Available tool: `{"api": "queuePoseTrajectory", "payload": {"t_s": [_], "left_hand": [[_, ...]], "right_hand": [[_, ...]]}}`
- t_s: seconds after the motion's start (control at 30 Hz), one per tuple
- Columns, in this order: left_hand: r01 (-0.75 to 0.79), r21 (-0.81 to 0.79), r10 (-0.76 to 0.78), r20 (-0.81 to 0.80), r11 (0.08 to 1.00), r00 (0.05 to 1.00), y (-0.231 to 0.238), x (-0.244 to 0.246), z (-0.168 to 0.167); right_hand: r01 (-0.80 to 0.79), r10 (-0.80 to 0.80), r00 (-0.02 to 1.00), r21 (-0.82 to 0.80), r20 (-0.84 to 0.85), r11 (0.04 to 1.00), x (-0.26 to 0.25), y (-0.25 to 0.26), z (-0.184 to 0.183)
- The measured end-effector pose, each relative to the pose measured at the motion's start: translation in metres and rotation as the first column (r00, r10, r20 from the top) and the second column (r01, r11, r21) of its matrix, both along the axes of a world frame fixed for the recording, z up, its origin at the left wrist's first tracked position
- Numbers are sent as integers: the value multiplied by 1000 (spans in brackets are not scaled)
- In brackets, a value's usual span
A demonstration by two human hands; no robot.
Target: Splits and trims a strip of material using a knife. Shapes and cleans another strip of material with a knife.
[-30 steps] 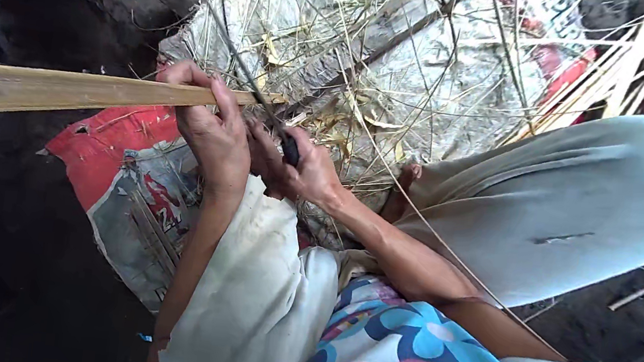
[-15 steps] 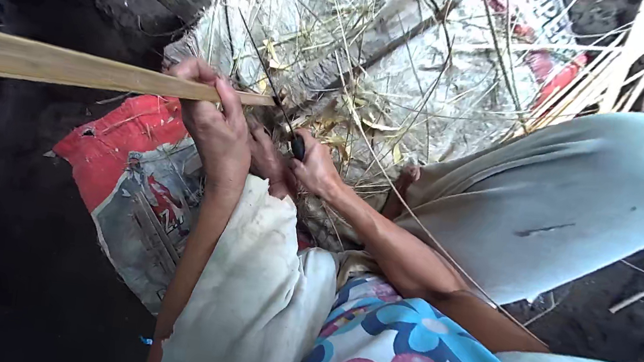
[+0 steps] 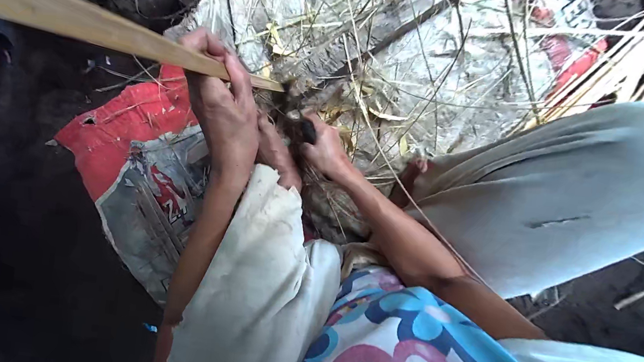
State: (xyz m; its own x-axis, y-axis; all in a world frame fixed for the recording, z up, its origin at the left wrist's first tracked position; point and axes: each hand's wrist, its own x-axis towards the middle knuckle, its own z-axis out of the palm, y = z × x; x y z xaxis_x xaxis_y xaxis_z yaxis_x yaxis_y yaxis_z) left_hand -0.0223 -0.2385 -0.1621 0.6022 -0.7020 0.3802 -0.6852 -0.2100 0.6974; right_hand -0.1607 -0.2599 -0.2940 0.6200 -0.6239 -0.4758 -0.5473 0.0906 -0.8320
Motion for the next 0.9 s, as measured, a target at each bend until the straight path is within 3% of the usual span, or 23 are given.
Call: {"api": "queuePoseTrajectory", "payload": {"t_s": [0.1,0.2,0.23,0.3,0.37,0.47,0.57,0.67,0.8,0.9], "left_hand": [[-16,-28,16,-1,999,1000,-3,6,1],[-21,-24,20,-31,999,999,-6,6,-2],[-31,-17,30,-54,999,998,-4,7,-3],[-48,-12,47,-106,999,993,1,15,-3],[-62,-41,57,-120,997,991,-2,18,-5],[-47,-35,43,-115,998,992,0,11,-10],[-12,20,16,-244,1000,970,9,13,-16],[15,-29,-23,-293,999,956,18,8,-19],[-21,-65,1,-296,998,955,24,7,-26],[-5,-86,-17,-249,996,968,21,8,-27]], "right_hand": [[104,-104,994,13,45,995,-1,8,15],[34,-11,992,-179,128,983,6,3,26],[5,11,995,-166,98,986,7,2,15],[-8,9,999,26,-39,1000,7,-4,-9],[14,-6,994,68,-112,998,11,-14,-16],[42,-32,995,102,-99,994,8,-9,-23],[81,-77,996,128,-37,988,4,-7,-23],[184,-186,982,52,43,982,-4,12,-15],[151,-151,988,15,29,988,-7,23,-5],[92,-83,994,-132,75,987,-1,22,11]]}}
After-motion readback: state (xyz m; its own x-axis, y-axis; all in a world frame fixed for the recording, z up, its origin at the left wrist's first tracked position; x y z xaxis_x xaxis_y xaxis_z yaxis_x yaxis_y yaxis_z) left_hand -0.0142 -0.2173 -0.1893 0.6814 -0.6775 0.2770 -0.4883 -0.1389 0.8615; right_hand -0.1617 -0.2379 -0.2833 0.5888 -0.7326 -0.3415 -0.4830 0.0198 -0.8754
